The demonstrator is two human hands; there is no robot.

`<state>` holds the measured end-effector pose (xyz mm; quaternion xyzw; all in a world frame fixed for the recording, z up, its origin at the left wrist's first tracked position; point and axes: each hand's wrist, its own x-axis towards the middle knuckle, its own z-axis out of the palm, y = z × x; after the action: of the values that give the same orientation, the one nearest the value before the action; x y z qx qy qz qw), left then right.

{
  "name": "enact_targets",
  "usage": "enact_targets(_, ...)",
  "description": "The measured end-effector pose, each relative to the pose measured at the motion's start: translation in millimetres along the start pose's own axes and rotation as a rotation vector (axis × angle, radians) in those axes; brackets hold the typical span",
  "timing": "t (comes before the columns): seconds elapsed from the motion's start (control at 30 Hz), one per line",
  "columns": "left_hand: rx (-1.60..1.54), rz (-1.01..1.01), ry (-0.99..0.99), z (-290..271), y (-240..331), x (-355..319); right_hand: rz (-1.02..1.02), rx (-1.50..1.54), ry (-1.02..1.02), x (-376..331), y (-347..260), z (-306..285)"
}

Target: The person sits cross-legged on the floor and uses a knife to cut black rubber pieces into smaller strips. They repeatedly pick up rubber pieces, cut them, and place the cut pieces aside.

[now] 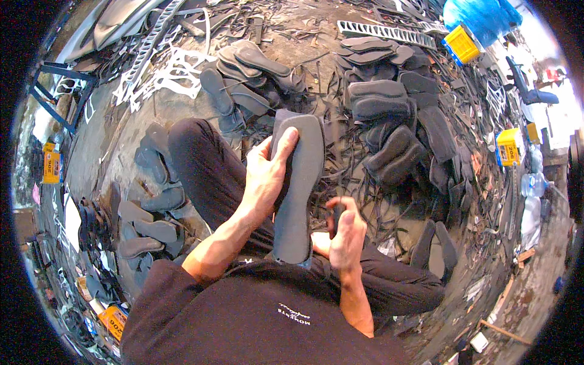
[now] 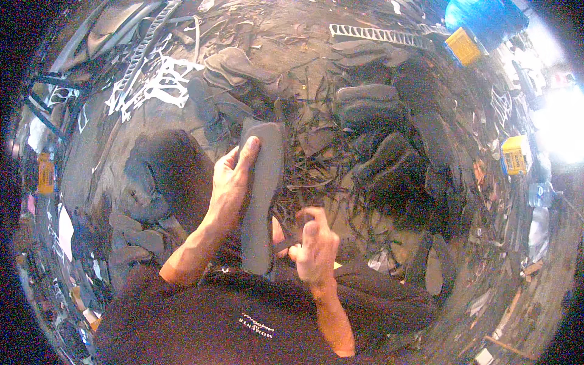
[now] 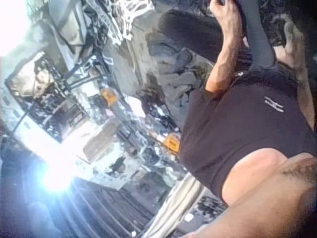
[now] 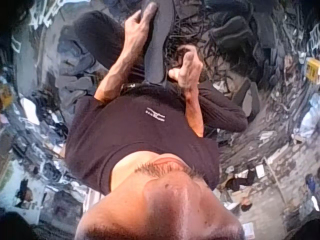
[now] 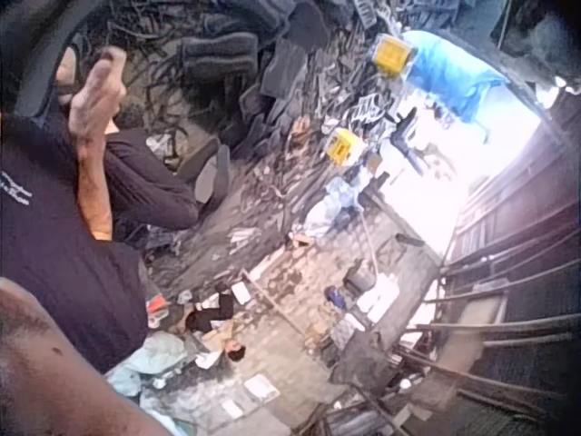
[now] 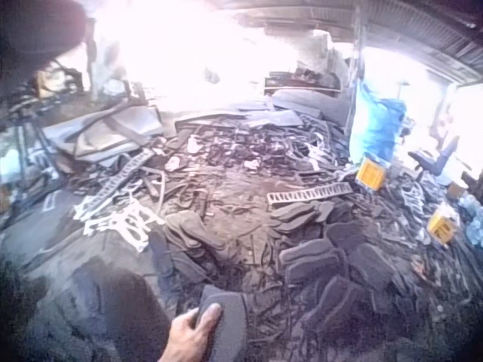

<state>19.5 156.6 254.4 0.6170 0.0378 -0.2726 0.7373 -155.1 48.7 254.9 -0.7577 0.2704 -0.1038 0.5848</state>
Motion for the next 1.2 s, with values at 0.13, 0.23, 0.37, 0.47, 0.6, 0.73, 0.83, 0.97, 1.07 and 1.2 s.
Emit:
enact_targets(0.13, -0.009, -0.071, -0.017, 5.1, 12.2, -3.5, -0.090, -0.143, 0.037, -20.9, 20.4, 11.3)
enact_targets(0.23, -0.017, -0.149, -0.070, 12.5, 19.6, -21.9, -0.116, -0.181, 0.172, -11.8, 20.7, 16.8)
enact_targets(0.37, 0.074, -0.022, -0.208, 8.1, 5.4, -28.2, -0.077, -0.205, 0.151, 27.9, 2.9, -6.1)
enact_targets(0.47, 0.239, -0.092, -0.609, -19.6, 10.8, -21.0, 0.114, 0.093, -0.010, 49.4, -18.0, -30.6)
enact_targets(0.6, 0.269, 0.037, -0.543, -38.9, 24.2, -1.1, 0.075, 0.025, -0.203, 37.2, -19.4, -65.1)
enact_targets(0.73, 0.362, 0.077, -0.549, -43.1, 35.4, 5.6, -0.011, -0.168, -0.266, 15.7, -16.2, -66.2)
enact_targets(0.83, 0.392, 0.048, -0.573, -42.8, 39.1, 4.0, 0.006, -0.200, -0.308, 14.5, -16.1, -75.5)
enact_targets(0.97, 0.364, 0.042, -0.607, -36.9, 44.6, 0.7, 0.027, -0.233, -0.323, 9.0, -19.2, -82.7)
enact_targets(1.07, 0.353, 0.053, -0.642, -35.4, 40.1, 2.4, 0.056, -0.216, -0.325, 7.9, -19.0, -80.5)
enact_targets(1.2, 0.724, 0.032, -1.018, -25.8, 17.3, -4.2, 0.081, -0.224, -0.406, 26.9, -8.1, -52.2)
